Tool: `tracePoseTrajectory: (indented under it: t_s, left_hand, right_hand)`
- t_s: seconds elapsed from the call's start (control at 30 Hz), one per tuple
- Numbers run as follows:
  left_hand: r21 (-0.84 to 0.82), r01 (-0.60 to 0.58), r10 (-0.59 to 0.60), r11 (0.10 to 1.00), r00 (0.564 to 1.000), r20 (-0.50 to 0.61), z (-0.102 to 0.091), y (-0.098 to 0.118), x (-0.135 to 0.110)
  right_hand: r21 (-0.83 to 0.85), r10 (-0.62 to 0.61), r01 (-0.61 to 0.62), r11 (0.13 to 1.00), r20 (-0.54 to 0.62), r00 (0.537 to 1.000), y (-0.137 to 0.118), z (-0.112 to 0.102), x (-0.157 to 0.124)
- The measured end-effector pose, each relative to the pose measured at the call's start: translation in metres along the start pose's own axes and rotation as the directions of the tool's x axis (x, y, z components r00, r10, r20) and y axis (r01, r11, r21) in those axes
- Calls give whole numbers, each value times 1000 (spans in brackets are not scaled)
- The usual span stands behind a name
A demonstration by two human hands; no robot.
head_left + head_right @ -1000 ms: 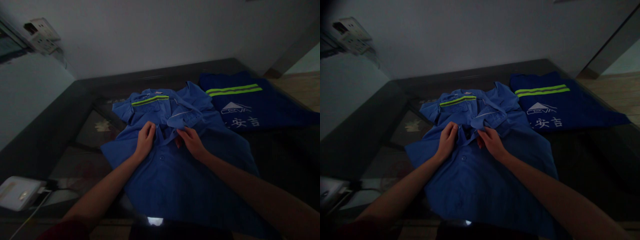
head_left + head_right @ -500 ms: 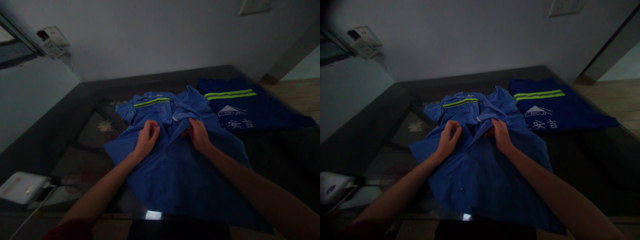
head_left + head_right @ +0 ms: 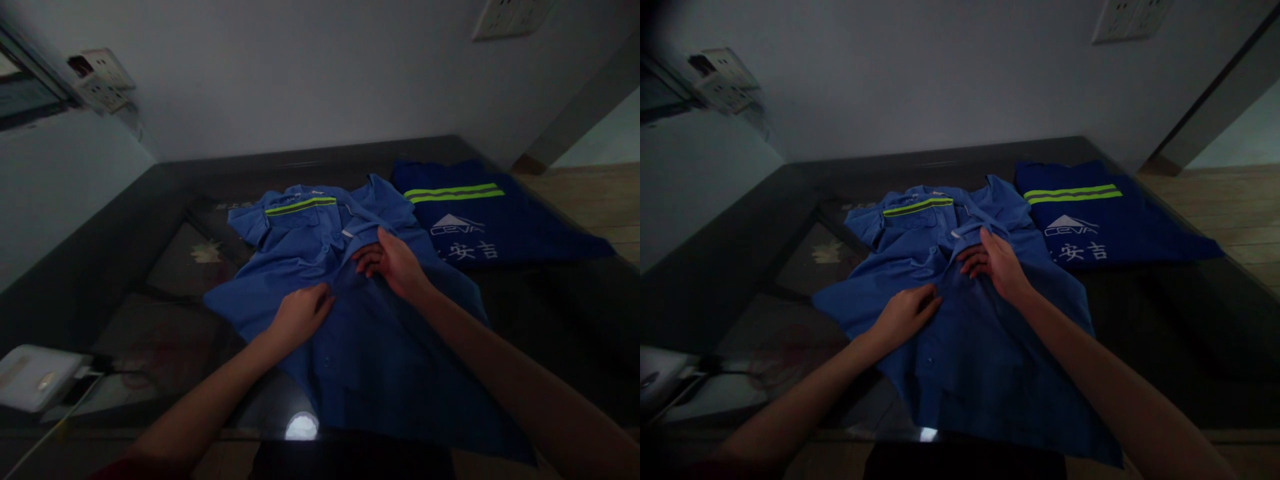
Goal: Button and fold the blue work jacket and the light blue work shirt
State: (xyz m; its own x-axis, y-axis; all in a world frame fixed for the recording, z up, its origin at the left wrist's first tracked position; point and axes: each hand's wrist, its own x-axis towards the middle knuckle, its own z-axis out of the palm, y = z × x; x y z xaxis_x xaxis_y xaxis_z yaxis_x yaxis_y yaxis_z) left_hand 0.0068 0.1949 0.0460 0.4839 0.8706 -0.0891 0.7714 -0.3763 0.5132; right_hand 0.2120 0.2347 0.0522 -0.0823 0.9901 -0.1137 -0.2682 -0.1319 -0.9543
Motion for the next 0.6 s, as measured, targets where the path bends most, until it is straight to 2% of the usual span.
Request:
tracePoseTrajectory:
  t_s: [0.07,0.13,0.2,0.27,0.33,0.4,0.5,0.6]
  left_hand:
    - [-128,-7,7,992,1000,3,-1,-2,2]
    - [-270,-7,4,963,1000,-14,-3,-2,2]
    - [-399,-11,1,917,1000,-25,-5,0,1]
    - [-495,-11,10,869,1000,-4,-7,2,0]
    - [-549,-20,46,836,998,34,-10,2,-2]
    - [-571,-51,107,820,992,65,-11,1,-3]
    - [-575,-110,184,811,980,73,-10,-1,-5]
    - [-539,-125,178,833,983,46,-6,-3,-6]
  right_hand:
    - [-76,24,-16,997,103,994,-4,2,-5]
    - [-241,49,8,971,231,972,-7,5,-10]
    - [-446,56,120,887,362,931,-9,8,-16]
    - [-606,22,291,741,455,890,-7,12,-22]
    - [-694,-26,415,589,497,867,-3,14,-28]
    - [-725,-55,475,498,520,852,3,16,-33]
    - [-722,-71,527,449,559,826,10,16,-39]
    - [-722,-90,534,440,557,826,16,16,-42]
